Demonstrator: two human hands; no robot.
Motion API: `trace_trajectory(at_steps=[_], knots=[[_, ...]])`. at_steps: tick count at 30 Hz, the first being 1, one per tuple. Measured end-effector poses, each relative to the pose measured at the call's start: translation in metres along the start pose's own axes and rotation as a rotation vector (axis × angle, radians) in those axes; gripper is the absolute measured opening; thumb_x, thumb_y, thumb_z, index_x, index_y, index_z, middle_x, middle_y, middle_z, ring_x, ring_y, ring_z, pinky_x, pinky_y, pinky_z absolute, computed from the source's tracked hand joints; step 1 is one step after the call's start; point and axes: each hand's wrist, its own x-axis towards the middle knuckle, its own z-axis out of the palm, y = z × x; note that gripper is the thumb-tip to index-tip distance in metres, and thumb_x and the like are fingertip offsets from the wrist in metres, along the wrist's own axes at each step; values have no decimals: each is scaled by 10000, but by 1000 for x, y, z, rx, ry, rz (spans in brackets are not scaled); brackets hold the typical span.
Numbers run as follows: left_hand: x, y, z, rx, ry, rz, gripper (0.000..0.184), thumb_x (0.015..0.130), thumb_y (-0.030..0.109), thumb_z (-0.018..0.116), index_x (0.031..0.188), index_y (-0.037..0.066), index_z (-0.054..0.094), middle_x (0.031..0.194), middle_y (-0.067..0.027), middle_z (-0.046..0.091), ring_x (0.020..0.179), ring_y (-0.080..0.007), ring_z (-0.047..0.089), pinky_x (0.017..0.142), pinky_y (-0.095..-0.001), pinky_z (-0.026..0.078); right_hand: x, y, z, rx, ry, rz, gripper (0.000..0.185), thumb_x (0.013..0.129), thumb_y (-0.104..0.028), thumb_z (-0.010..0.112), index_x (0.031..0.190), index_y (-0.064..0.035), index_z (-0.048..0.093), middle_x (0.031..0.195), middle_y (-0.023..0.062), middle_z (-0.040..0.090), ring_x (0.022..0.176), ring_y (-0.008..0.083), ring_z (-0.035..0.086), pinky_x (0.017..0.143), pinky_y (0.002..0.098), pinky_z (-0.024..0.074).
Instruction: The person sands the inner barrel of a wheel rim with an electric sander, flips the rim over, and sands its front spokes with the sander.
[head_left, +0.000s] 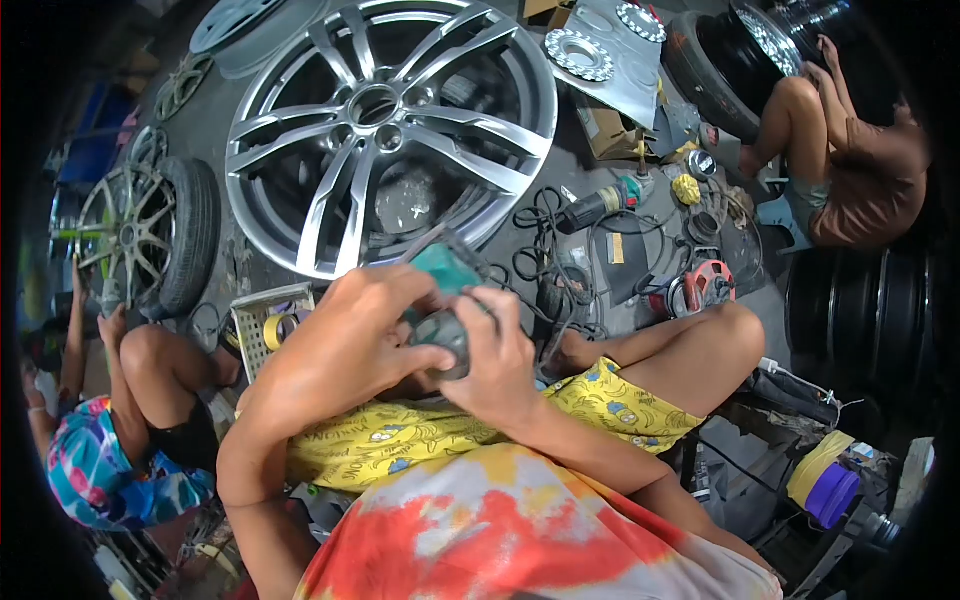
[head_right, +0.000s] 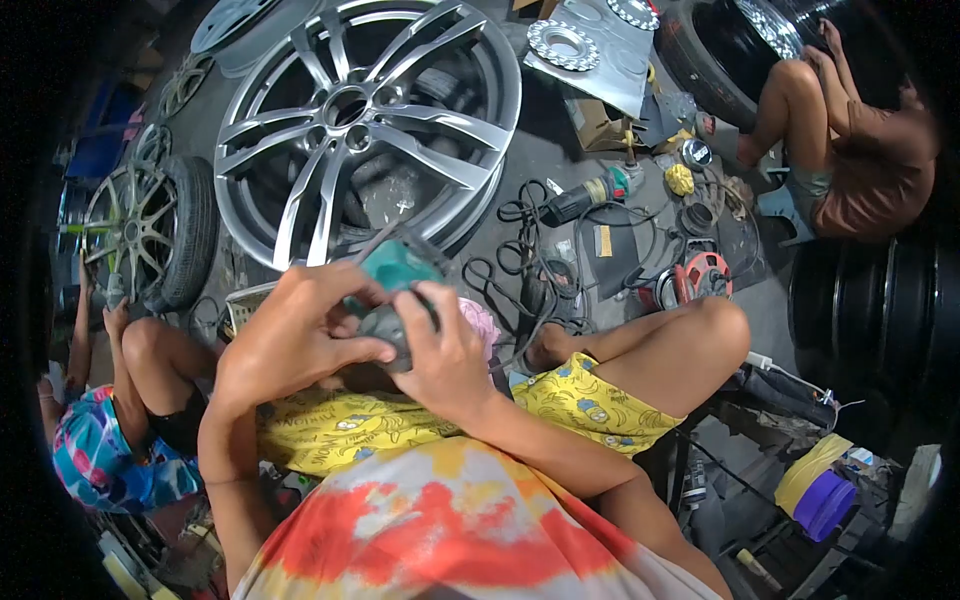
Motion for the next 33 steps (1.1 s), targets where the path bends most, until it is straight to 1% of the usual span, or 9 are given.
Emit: trace_trajectory(at_steps=[3, 6, 13, 16, 18, 20, 22, 27, 33], knots=[[16, -5, 25, -48, 100, 131, 445, 837, 201, 878, 1149, -41, 674, 1006, -168, 658, 831, -289, 709, 710, -370, 585, 8, 21, -18, -46, 90, -8, 797, 670, -188, 926, 1351, -67, 530, 1252, 193, 542, 1112, 430, 643, 842, 501, 588], [31, -7, 47, 4, 234, 304, 427, 877, 152, 828, 1219, -37, 655, 1008, -190, 659, 888, -367, 695, 769, -414, 578, 21, 35, -29, -85, 214, -20, 787, 675, -154, 930, 1340, -45, 523, 1228, 205, 544, 1070, 419, 627, 869, 493, 560], [-13, 8, 23, 116, 47, 68, 485, 844, 117, 822, 1272, -25, 645, 1107, -249, 677, 976, -442, 687, 796, -466, 563, -6, 25, 3, 47, 100, -109, 828, 686, -261, 929, 1381, -40, 537, 1270, 211, 541, 1125, 405, 634, 858, 474, 576], [-12, 1, 26, 138, 63, 97, 489, 842, 128, 825, 1269, -27, 645, 1086, -250, 673, 957, -444, 686, 793, -470, 563, -7, 21, 2, 81, 57, -91, 825, 663, -240, 919, 1371, -44, 544, 1256, 215, 548, 1111, 413, 630, 867, 479, 573], [1, -6, 33, 107, 116, 138, 477, 845, 137, 830, 1255, -26, 648, 1065, -238, 670, 919, -438, 688, 788, -475, 557, 6, 31, -10, -73, 143, -106, 786, 661, -199, 915, 1339, -39, 551, 1212, 211, 559, 1073, 414, 625, 873, 486, 558], [15, -17, 41, 122, 290, 364, 414, 865, 146, 819, 1208, -26, 664, 1025, -216, 671, 876, -432, 687, 788, -477, 552, 24, 27, -29, -106, 186, -37, 750, 667, -145, 902, 1319, -30, 549, 1165, 203, 568, 1044, 416, 615, 872, 484, 542], [21, -23, 21, 67, 326, 366, 286, 908, 173, 796, 1091, -29, 705, 943, -187, 688, 833, -359, 706, 738, -434, 556, 37, 36, -48, -121, 136, -3, 736, 680, -120, 893, 1320, -24, 543, 1147, 196, 572, 1044, 407, 612, 864, 477, 530], [13, -51, -36, 70, 576, 143, 238, 960, 196, 767, 1021, -35, 756, 838, -119, 730, 729, -160, 669, 714, -325, 551, 54, 38, -63, -250, 7, -149, 770, 665, -144, 918, 1327, -28, 542, 1149, 173, 576, 1018, 371, 614, 903, 434, 511], [2, -85, -54, 130, 622, 108, 314, 987, 268, 745, 1003, -45, 749, 758, -93, 664, 667, -139, 551, 634, -314, 471, 90, 15, -87, -248, -396, -148, 696, 636, -131, 905, 1252, -49, 590, 1113, 154, 589, 1024, 366, 626, 905, 441, 520]])
